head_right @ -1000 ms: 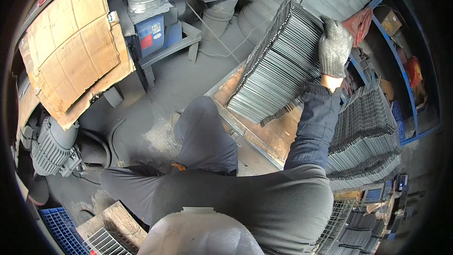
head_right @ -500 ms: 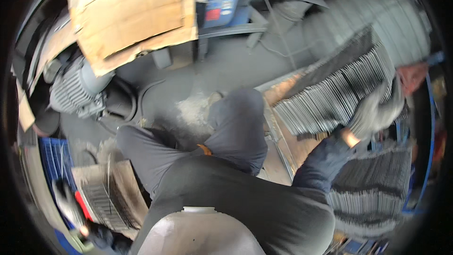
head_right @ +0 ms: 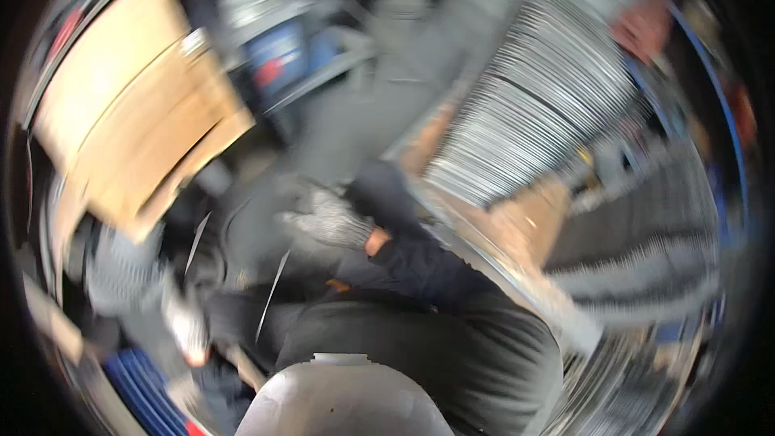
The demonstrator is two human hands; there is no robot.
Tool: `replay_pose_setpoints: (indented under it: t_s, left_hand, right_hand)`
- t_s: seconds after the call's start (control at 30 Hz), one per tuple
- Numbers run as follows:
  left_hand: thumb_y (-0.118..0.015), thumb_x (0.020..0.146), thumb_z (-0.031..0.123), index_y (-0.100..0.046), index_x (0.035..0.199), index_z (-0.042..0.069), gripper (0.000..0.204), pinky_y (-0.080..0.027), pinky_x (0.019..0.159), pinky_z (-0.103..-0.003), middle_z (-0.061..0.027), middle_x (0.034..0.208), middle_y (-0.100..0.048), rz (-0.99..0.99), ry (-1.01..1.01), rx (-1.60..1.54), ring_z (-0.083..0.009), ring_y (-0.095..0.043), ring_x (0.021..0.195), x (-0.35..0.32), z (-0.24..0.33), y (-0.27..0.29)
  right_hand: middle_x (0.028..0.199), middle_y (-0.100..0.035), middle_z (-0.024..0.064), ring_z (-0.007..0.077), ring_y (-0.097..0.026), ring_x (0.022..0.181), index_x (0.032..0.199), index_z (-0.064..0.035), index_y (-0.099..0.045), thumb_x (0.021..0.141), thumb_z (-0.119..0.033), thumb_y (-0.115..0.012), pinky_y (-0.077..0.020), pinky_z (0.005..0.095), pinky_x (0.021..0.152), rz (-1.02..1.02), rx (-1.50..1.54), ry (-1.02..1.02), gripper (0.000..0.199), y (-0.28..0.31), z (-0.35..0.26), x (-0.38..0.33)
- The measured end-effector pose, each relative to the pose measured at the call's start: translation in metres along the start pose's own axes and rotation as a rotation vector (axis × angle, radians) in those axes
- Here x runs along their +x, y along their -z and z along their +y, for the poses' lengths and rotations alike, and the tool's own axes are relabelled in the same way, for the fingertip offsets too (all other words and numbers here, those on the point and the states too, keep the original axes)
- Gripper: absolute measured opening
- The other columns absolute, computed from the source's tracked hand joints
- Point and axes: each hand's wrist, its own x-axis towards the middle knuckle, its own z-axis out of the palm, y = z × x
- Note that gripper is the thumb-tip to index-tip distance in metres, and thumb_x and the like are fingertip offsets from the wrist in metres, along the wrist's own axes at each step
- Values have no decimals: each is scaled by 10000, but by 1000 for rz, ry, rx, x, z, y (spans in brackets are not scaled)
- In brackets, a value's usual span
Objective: Inspecting and straightening wire mesh racks in a fabrication workshop.
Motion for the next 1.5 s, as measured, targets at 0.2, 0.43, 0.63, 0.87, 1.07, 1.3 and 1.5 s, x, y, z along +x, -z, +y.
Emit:
replay_pose_setpoints:
  t_s: [0.2,0.43,0.63,0.87,1.07,1.3,1.5]
  left_hand:
    - [-648,1074,366,-683,1313,-5,442,-548,818,-460,-170,1108,-714,-13,524,-556,-303,-662,922,-53,-57,69]
    - [-685,1063,324,-723,1123,27,305,-513,631,-433,-133,883,-678,255,560,-355,-239,-598,681,-88,-128,92]
    - [-669,1076,285,-712,1201,9,306,-538,746,-421,-150,1028,-703,306,438,-346,-256,-645,827,-98,-183,80]
    - [-651,1092,239,-698,1291,-12,324,-566,881,-407,-170,1197,-731,404,354,-294,-277,-699,997,-146,-265,81]
    - [-633,1103,243,-683,1382,-18,385,-550,1063,-393,-197,1384,-726,477,686,63,-320,-713,1216,-243,-168,145]
    - [-828,947,192,-745,1145,65,249,-543,922,-456,-117,1060,-760,458,-166,500,-321,-714,993,-87,-6,47]
    - [-873,903,175,-663,1323,25,493,-551,935,-434,-114,1194,-709,776,-71,78,-284,-692,1021,-5,1,-19]
  right_hand:
    - [1307,-689,129,218,-683,1176,1385,-28,-656,1048,-218,-724,-549,382,1041,233,-206,18,393,94,9,-64]
    - [1237,-735,177,282,-708,1144,1340,1,-687,1047,-317,-710,-552,407,1011,331,-146,-27,433,61,15,-67]
    - [1182,-725,185,315,-708,1095,1273,-7,-683,1039,-299,-692,-551,416,985,76,-292,89,374,23,20,-41]
    - [1137,-728,201,353,-715,1055,1207,13,-676,1023,-324,-697,-552,447,958,-232,-210,124,385,-37,37,-12]
    - [1241,-723,206,365,-704,1161,1412,-35,-627,964,-386,-803,-547,455,1037,-287,-100,79,595,-93,-16,-21]
    - [1100,-744,91,198,-694,1050,1255,43,-655,935,-187,-833,-568,329,926,-456,79,26,432,-188,-56,-1]
    - [870,-687,29,122,-638,735,1102,-33,-663,982,-117,-747,-529,307,684,-55,466,-107,169,-94,15,49]
